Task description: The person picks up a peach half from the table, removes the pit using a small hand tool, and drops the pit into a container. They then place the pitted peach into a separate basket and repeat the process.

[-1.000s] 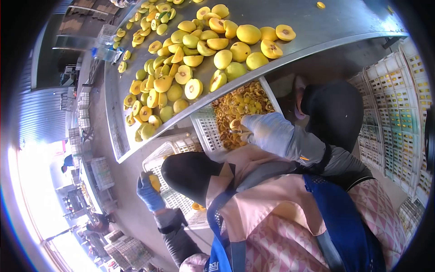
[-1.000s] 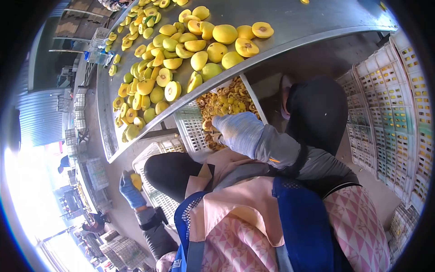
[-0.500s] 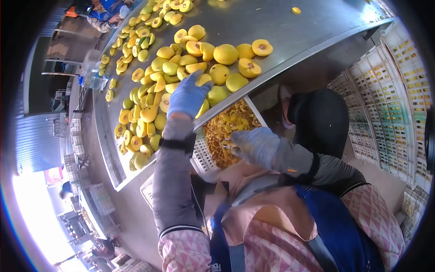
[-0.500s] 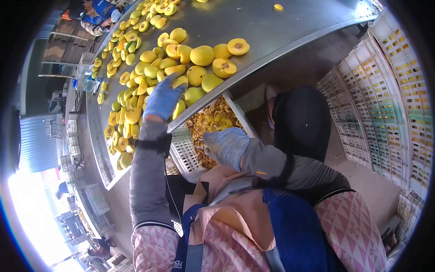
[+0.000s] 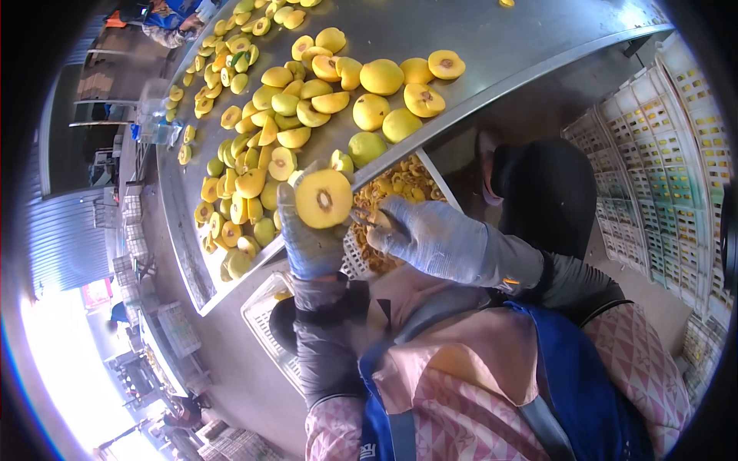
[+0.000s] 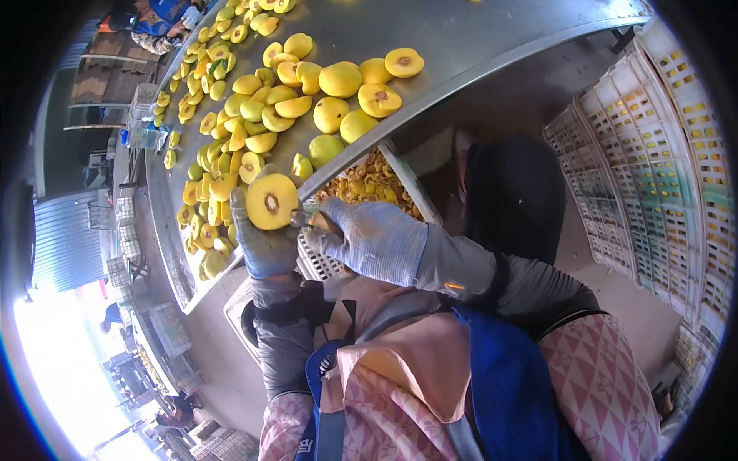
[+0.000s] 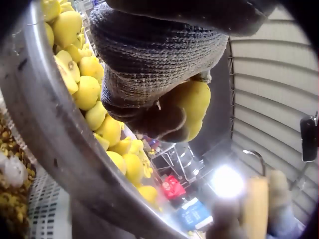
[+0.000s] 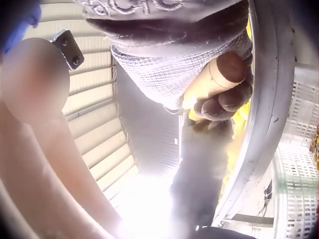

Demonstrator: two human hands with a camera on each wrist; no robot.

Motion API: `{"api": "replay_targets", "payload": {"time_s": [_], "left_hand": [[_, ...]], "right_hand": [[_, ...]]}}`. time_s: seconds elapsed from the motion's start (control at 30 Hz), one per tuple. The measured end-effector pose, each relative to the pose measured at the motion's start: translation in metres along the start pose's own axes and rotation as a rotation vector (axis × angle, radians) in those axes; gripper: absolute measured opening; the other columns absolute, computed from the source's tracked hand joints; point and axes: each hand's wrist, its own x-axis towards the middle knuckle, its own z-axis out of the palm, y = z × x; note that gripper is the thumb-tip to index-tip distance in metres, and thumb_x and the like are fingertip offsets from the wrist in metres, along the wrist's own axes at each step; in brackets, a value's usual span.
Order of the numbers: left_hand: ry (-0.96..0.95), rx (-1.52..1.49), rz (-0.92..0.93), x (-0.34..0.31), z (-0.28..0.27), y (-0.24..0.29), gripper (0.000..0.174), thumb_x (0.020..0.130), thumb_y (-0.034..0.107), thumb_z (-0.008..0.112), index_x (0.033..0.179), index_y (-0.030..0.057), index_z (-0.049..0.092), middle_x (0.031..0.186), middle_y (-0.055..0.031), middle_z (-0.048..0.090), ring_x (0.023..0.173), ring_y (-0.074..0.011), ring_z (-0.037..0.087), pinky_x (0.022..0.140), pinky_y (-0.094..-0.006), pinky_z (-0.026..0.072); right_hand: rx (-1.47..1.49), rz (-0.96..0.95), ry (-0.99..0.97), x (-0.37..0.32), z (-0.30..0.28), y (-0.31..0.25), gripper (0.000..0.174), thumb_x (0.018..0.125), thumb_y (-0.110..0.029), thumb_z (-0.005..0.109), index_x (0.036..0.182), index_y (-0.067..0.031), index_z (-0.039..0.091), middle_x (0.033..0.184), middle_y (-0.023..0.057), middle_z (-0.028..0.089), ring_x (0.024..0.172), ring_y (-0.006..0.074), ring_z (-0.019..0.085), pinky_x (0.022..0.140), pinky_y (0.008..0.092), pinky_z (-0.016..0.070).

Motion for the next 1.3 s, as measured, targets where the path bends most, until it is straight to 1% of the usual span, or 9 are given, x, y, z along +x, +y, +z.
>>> {"api": "replay_targets", "payload": {"time_s": [0.1, 0.47, 0.6, 0.73, 0.83, 0.93, 1.03, 1.1, 1.3], "left_hand": [[-0.095, -0.003, 0.063, -0.018, 0.003, -0.013, 0.067, 0.101, 0.055, 0.042, 0.131, -0.0032, 0.051, 0.116, -0.0165, 0.062, 0.106, -0.0265, 0.061, 0.095, -0.0397, 0.0503], [0.100, 0.071, 0.227, -0.035, 0.025, -0.022, 0.066, 0.100, 0.049, 0.050, 0.140, -0.0029, 0.043, 0.131, -0.0166, 0.054, 0.121, -0.0262, 0.054, 0.105, -0.0413, 0.0446], [-0.174, 0.126, 0.311, -0.041, 0.024, -0.022, 0.081, 0.090, 0.046, 0.067, 0.148, -0.0004, 0.034, 0.147, -0.0187, 0.043, 0.134, -0.0312, 0.044, 0.115, -0.0464, 0.0324], [-0.215, 0.391, 0.448, -0.042, 0.017, -0.023, 0.084, 0.085, 0.022, 0.078, 0.151, 0.0017, 0.030, 0.150, -0.0188, 0.041, 0.133, -0.0300, 0.046, 0.110, -0.0430, 0.0422], [-0.188, 0.640, 0.435, -0.045, 0.024, -0.021, 0.084, 0.076, -0.012, 0.061, 0.152, -0.0011, 0.028, 0.149, -0.0193, 0.043, 0.131, -0.0258, 0.049, 0.110, -0.0365, 0.0391], [-0.280, 0.736, 0.291, -0.042, 0.020, -0.016, 0.081, 0.076, -0.013, 0.060, 0.150, -0.0025, 0.030, 0.143, -0.0165, 0.048, 0.129, -0.0242, 0.050, 0.110, -0.0353, 0.0400], [-0.205, 0.611, 0.077, -0.044, 0.015, -0.011, 0.068, 0.083, 0.001, 0.063, 0.146, -0.0015, 0.038, 0.132, -0.0127, 0.054, 0.119, -0.0204, 0.055, 0.102, -0.0329, 0.0459], [-0.048, 0.005, -0.007, -0.040, 0.009, -0.022, 0.052, 0.098, 0.035, 0.057, 0.136, 0.0014, 0.049, 0.121, -0.0121, 0.059, 0.103, -0.0176, 0.060, 0.090, -0.0305, 0.0513], [0.065, -0.072, 0.114, -0.034, 0.006, -0.033, 0.059, 0.101, 0.051, 0.041, 0.130, 0.0005, 0.052, 0.115, -0.0174, 0.063, 0.106, -0.0231, 0.059, 0.094, -0.0356, 0.0492]], "right_hand": [[0.034, -0.034, 0.091, 0.000, 0.005, -0.003, 0.036, 0.096, -0.038, 0.061, 0.108, -0.0037, 0.055, 0.079, 0.0209, 0.065, 0.073, 0.0426, 0.064, 0.063, 0.0481, 0.0512], [0.220, 0.003, 0.117, 0.007, 0.011, -0.002, 0.035, 0.097, -0.035, 0.061, 0.110, -0.0021, 0.057, 0.082, 0.0215, 0.064, 0.073, 0.0440, 0.063, 0.064, 0.0470, 0.0515], [0.508, 0.133, 0.085, 0.013, 0.008, 0.002, 0.045, 0.098, -0.040, 0.060, 0.118, 0.0006, 0.058, 0.079, 0.0125, 0.065, 0.070, 0.0265, 0.066, 0.065, 0.0357, 0.0530], [1.006, 0.368, -0.138, 0.012, 0.002, 0.006, 0.045, 0.099, -0.042, 0.058, 0.121, -0.0016, 0.059, 0.083, 0.0006, 0.062, 0.070, 0.0100, 0.059, 0.064, 0.0284, 0.0511], [1.191, 0.306, -0.003, 0.015, 0.014, 0.007, 0.046, 0.100, -0.042, 0.058, 0.124, -0.0028, 0.058, 0.086, -0.0013, 0.063, 0.072, 0.0086, 0.059, 0.063, 0.0275, 0.0508], [0.891, 0.010, 0.181, 0.019, 0.024, 0.013, 0.045, 0.100, -0.041, 0.057, 0.123, -0.0020, 0.056, 0.083, 0.0062, 0.067, 0.071, 0.0183, 0.066, 0.062, 0.0320, 0.0523], [0.153, -0.110, 0.233, 0.011, 0.019, 0.018, 0.043, 0.099, -0.039, 0.057, 0.120, -0.0015, 0.056, 0.083, 0.0172, 0.068, 0.073, 0.0331, 0.068, 0.064, 0.0392, 0.0537], [0.118, -0.087, 0.196, 0.008, 0.016, 0.008, 0.043, 0.099, -0.040, 0.057, 0.118, -0.0015, 0.055, 0.084, 0.0205, 0.067, 0.075, 0.0372, 0.067, 0.065, 0.0422, 0.0535], [0.010, 0.018, 0.079, 0.000, 0.011, -0.003, 0.034, 0.096, -0.033, 0.062, 0.110, -0.0020, 0.057, 0.086, 0.0225, 0.066, 0.076, 0.0409, 0.066, 0.065, 0.0447, 0.0525]]}}
